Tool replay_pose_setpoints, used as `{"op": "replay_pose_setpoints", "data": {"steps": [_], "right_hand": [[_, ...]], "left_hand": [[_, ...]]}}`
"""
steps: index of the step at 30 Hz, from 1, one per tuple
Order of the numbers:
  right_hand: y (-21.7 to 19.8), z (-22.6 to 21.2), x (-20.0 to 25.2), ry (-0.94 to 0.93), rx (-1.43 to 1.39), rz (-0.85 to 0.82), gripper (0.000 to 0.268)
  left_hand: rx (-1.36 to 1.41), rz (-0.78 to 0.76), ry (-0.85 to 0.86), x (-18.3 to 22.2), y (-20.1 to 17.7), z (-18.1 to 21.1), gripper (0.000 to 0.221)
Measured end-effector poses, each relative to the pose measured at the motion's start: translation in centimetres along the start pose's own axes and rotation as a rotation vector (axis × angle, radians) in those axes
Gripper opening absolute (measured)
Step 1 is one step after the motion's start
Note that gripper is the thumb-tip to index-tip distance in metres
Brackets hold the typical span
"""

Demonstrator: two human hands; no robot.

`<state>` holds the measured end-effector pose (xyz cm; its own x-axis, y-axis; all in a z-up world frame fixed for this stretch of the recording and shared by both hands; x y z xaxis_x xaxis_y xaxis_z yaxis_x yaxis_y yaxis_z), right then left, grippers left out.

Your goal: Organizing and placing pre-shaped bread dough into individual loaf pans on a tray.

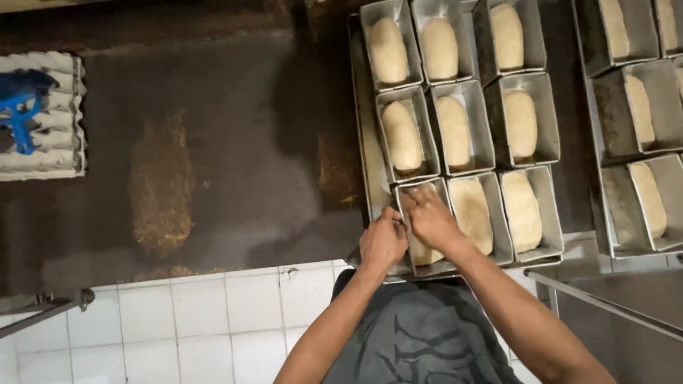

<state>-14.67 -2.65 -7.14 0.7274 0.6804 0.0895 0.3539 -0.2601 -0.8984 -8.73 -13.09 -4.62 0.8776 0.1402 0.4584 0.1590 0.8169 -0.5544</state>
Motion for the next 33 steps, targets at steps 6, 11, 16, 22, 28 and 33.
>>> {"op": "replay_pose_setpoints", "data": {"steps": [6, 11, 16, 22, 28, 33], "right_hand": [[-0.8, -0.6, 1.7, 0.054, -0.028, 0.216, 0.042], [-2.0, -2.0, 2.5, 0.055, -0.043, 0.243, 0.046], [-3.3, 0.3, 2.7, 0.293, -0.075, 0.334, 0.052], [-0.2, 3.0, 2.2, 0.398, -0.028, 0.231, 0.03], [1.9, 5.0, 1.7, 0.523, -0.027, -0.035, 0.035], [-0.3, 0.6, 1.3, 0.086, -0.027, 0.221, 0.041]], "left_hand": [[0.006, 0.03, 0.072, -0.2, -0.3, 0.4, 0.019], [-0.053, -0.002, 0.049, 0.1, 0.7, -0.3, 0.02], [-0.049, -0.021, 0.011, 0.1, 0.2, -0.1, 0.02], [-0.033, -0.038, 0.018, -0.2, -0.1, -0.2, 0.02], [-0.062, -0.007, 0.047, -0.5, -0.4, 0.2, 0.025], [-0.052, -0.029, 0.048, 0.1, 0.1, -0.2, 0.023]]}}
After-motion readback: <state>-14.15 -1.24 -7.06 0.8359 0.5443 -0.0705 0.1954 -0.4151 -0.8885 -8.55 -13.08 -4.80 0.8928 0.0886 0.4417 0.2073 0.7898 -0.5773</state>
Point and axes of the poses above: each hand's wrist, its own x-axis away from the middle knuckle, its own y-axis out of the palm, z = x × y, the point moved 9 cm from there along -x, towards the middle knuckle, and after that the axes turned 1 degree about z, right-handed, at the moved point
